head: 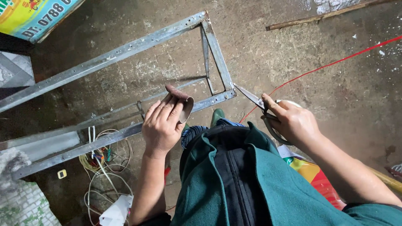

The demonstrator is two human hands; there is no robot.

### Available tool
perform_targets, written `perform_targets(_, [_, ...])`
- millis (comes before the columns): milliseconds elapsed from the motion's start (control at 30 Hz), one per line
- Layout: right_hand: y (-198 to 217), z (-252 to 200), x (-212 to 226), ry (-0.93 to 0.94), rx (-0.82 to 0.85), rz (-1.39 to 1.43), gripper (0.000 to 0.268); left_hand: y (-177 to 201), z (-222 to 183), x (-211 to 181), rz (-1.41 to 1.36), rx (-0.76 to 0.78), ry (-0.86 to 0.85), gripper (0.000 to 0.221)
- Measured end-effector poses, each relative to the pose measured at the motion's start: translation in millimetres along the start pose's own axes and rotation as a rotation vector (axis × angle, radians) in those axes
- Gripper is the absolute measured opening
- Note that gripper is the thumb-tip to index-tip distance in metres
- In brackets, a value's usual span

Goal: Applying adhesive tape to the edges of a metal frame, cutting it with scissors, and smoothing the frame with a sanding block.

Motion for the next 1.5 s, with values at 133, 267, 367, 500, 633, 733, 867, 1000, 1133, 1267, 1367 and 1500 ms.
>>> perform_targets(133, [-13.3,3.4,-19.7,-0.103,0.143,0.346,0.076,-0.3,2.4,-0.7,0.008,0.015,0.008,0.028])
perform_targets(267, [-13.9,3.9,-11.5,-0.147,0.4,0.417,0.109,-1.2,-0.6,0.5,0.005,0.012,0.006,0.028])
perform_targets(367, [3.7,10.7,-1.0,-0.014,0.311,0.277,0.111,-0.2,1.1,-0.1,0.005,-0.004,0.003,0.026])
perform_targets(500, [35.6,15.9,7.1,0.133,0.114,0.091,0.098,-1.5,-1.4,0.5,-0.001,-0.008,0.006,0.028])
perform_targets(633, [38.0,17.9,0.8,0.191,0.103,-0.019,0.079,3.3,3.7,-0.5,-0.031,0.032,0.027,0.026])
perform_targets(733, [46.9,22.4,-3.4,0.215,0.027,-0.093,0.069,0.3,1.9,-0.2,-0.022,0.059,0.026,0.031])
perform_targets(867, [45.6,34.5,-11.6,0.244,0.075,-0.166,0.074,4.4,5.7,-1.6,-0.019,0.041,0.035,0.026])
perform_targets(1000, [42.5,48.4,-19.0,0.32,0.145,-0.224,0.075,4.2,5.8,-1.3,-0.022,0.039,0.031,0.027])
perform_targets(1133, [55.8,55.4,-19.9,0.374,0.133,-0.243,0.071,2.0,4.6,-0.3,-0.009,0.071,0.036,0.03])
perform_targets(1267, [76.7,57.6,-10.8,0.529,-0.045,-0.28,0.065,4.8,8.3,-1.6,-0.027,0.05,0.036,0.026])
perform_targets(1367, [82.2,60.2,-8.9,0.569,-0.074,-0.282,0.064,4.1,7.2,-0.9,-0.012,0.063,0.041,0.027])
perform_targets(1500, [46.5,65.2,-17.6,0.562,0.286,-0.263,0.063,2.4,5.7,0.1,-0.034,0.075,0.054,0.027])
Point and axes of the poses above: each hand's wrist, its own z-axis towards the middle knuckle, its own y-axis out of the back of the hand, x = y × z, the point moved 9 cm from there along z, towards the middle knuckle, and after that the axes turned 5 degrees about x, right-handed, at the moved point
